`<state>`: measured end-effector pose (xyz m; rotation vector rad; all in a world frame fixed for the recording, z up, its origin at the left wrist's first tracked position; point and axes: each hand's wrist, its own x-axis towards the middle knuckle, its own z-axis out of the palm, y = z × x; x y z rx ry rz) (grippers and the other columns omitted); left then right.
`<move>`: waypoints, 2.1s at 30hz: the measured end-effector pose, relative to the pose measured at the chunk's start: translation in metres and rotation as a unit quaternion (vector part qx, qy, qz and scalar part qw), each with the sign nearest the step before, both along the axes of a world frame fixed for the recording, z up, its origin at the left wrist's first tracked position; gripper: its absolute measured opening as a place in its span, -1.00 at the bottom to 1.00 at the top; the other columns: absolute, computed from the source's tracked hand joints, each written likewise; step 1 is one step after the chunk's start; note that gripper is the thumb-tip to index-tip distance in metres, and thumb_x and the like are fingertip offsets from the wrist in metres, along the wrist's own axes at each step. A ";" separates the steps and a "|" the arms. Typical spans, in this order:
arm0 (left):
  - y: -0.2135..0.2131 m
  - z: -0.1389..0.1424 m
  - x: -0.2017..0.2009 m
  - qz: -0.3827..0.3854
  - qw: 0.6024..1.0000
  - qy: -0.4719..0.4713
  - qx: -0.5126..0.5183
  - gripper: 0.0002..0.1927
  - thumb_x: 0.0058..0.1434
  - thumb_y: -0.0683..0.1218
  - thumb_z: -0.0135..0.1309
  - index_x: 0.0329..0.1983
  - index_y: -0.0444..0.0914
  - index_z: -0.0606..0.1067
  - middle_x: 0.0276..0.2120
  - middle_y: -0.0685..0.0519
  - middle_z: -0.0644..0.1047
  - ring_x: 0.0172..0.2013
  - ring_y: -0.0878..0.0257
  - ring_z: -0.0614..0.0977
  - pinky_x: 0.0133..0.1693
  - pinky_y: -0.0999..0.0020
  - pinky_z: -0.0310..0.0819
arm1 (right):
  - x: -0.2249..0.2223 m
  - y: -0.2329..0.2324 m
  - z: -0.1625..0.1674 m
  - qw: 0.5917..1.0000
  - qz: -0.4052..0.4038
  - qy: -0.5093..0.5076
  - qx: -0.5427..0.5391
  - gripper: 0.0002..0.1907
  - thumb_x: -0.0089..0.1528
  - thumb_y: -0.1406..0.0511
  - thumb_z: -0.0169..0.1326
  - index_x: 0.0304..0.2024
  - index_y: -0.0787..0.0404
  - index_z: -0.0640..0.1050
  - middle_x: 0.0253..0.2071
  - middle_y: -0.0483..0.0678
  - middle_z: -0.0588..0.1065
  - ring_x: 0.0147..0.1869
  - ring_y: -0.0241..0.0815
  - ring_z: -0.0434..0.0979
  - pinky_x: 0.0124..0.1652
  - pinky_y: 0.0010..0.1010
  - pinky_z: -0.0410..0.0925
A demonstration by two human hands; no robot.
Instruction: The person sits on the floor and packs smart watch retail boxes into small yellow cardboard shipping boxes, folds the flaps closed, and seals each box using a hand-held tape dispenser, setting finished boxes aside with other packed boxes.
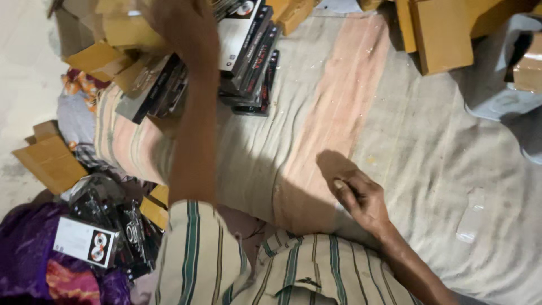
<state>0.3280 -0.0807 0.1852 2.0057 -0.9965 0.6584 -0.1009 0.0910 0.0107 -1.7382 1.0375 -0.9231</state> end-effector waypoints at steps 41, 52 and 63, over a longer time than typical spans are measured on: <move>0.104 -0.105 -0.313 -0.427 0.857 0.075 0.278 -0.10 -0.06 -0.01 0.29 0.31 -0.47 0.22 -0.04 -0.32 0.36 -0.14 -0.17 0.58 -0.33 0.10 0.62 | -0.089 -0.012 0.081 0.966 -0.203 0.137 -0.079 -0.41 0.28 0.46 0.05 0.40 0.31 0.40 0.11 0.15 0.54 -0.12 0.04 0.54 -0.10 -0.26 0.40; 0.114 -0.122 -0.295 -0.426 0.836 0.274 0.211 -0.55 0.36 0.00 -0.04 0.27 -0.26 0.43 -0.28 -0.25 0.63 -0.20 -0.26 0.67 -0.14 -0.10 0.53 | -0.070 -0.018 0.099 0.827 -0.071 0.466 -0.306 -0.36 0.19 0.15 0.30 0.29 0.21 0.52 0.39 0.13 0.42 0.63 0.19 0.17 0.43 -0.04 0.26; 0.059 -0.089 -0.129 -0.302 0.953 -0.031 -0.016 -0.62 0.24 0.02 0.30 0.04 -0.23 0.55 -0.04 -0.14 0.59 0.06 -0.18 0.55 0.14 -0.07 0.38 | -0.039 -0.020 0.110 0.846 -0.050 0.481 -0.222 0.35 -0.33 -0.13 0.47 0.50 -0.02 0.31 0.55 0.16 0.10 0.63 0.35 -0.09 0.35 0.11 0.21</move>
